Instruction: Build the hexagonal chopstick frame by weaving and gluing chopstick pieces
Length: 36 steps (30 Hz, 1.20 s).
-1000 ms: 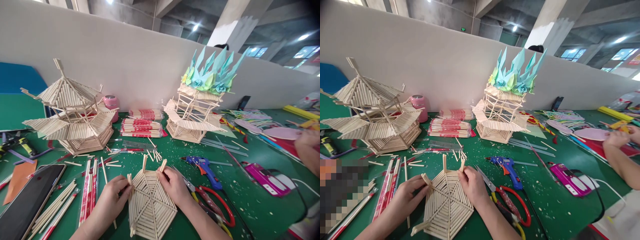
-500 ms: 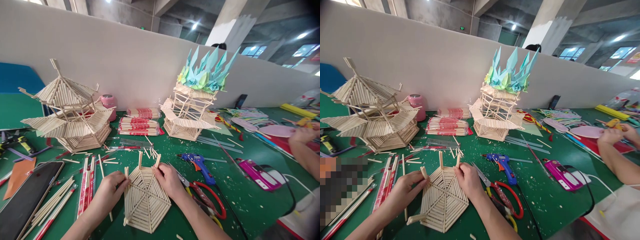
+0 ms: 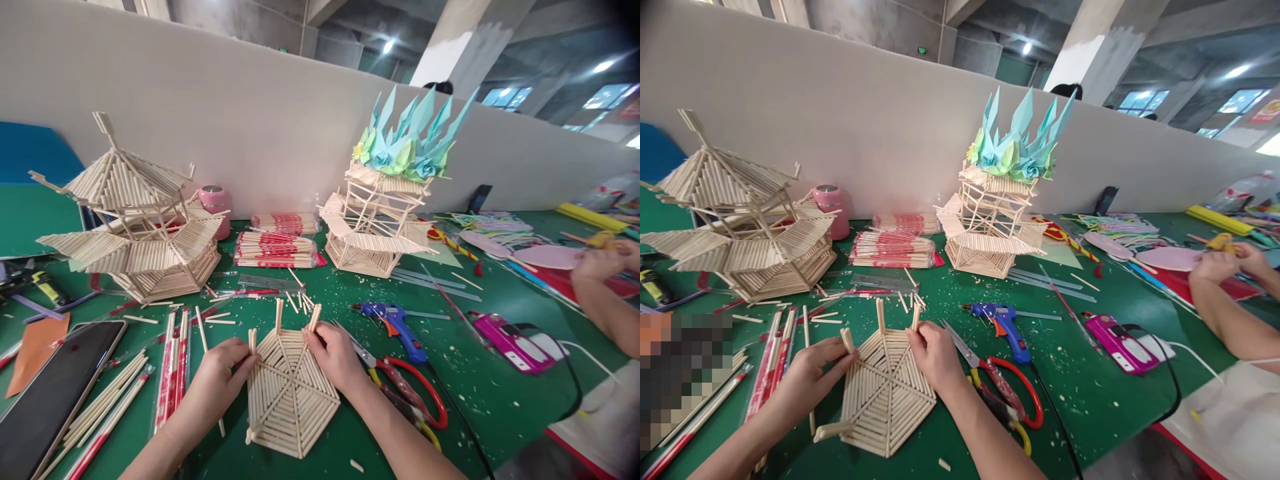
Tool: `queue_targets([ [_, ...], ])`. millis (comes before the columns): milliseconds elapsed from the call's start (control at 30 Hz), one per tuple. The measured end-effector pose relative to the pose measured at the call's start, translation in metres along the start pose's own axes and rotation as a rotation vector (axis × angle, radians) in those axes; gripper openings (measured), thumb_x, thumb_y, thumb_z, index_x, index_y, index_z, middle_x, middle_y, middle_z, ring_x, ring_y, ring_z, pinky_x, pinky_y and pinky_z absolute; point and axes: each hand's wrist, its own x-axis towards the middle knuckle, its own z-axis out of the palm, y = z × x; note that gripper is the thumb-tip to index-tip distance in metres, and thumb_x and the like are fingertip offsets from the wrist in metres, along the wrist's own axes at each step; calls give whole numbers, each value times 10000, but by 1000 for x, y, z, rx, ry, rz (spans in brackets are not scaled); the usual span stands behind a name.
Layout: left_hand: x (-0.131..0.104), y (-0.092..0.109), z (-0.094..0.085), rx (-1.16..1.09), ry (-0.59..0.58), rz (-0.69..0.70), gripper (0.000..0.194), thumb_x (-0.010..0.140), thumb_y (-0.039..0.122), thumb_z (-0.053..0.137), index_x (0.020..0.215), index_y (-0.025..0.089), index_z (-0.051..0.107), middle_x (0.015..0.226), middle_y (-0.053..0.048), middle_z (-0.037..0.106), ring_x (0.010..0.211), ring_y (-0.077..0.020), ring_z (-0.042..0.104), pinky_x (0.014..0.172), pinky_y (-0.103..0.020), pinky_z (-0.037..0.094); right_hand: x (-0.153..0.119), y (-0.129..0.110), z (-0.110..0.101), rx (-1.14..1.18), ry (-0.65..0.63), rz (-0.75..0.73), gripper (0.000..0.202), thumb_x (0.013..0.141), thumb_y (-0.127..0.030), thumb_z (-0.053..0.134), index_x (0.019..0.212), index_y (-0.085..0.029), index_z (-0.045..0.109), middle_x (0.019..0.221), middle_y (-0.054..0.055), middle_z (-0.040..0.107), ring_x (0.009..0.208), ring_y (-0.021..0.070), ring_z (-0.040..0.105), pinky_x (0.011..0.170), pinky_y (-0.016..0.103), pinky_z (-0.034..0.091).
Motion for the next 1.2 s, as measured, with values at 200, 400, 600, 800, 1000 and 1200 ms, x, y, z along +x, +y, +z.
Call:
queue_targets([
  [200, 0, 1, 0, 0, 3, 5, 265, 812, 243, 447, 651, 179, 647, 604, -27, 583, 555, -142, 549, 521, -235, 454, 1, 0, 0, 7, 1, 0, 238, 851, -225, 419, 682, -175, 579, 652, 42, 623, 619, 165, 580, 572, 242, 404],
  [400, 1, 2, 0, -8, 7, 9, 289, 815, 246, 445, 602, 182, 630, 601, -25, 584, 548, -136, 547, 514, -228, 454, 1, -1, 0, 13, 1, 5, 242, 852, -223, 415, 673, -181, 571, 641, 36, 613, 612, 159, 573, 568, 239, 405],
  [600, 1, 3, -1, -6, 0, 1, 272, 808, 251, 453, 621, 181, 637, 607, -30, 588, 557, -145, 556, 513, -233, 457, 2, -1, 0, 12, -2, 11, 252, 849, -226, 416, 645, -182, 558, 623, 33, 599, 601, 160, 564, 560, 240, 394],
  [800, 1, 3, -2, 2, -13, -6, 289, 811, 251, 445, 600, 179, 629, 623, -38, 598, 578, -152, 564, 528, -241, 460, 2, -2, 0, 18, 3, 24, 256, 838, -228, 429, 619, -178, 552, 606, 29, 590, 585, 158, 555, 555, 242, 386],
  [1000, -1, 4, -3, 17, -17, -17, 261, 805, 234, 445, 649, 183, 648, 609, -28, 603, 585, -152, 565, 548, -246, 456, 2, -5, -5, 77, -10, 34, 242, 832, -261, 453, 652, -170, 589, 604, 24, 607, 576, 149, 557, 553, 235, 419],
  [1200, -7, 4, -6, 40, -16, -59, 173, 766, 241, 503, 727, 182, 662, 668, -32, 627, 597, -157, 569, 544, -250, 459, 0, -7, -23, 137, -18, 58, 174, 804, -267, 483, 843, -145, 602, 573, -5, 558, 487, 119, 512, 468, 208, 426],
])
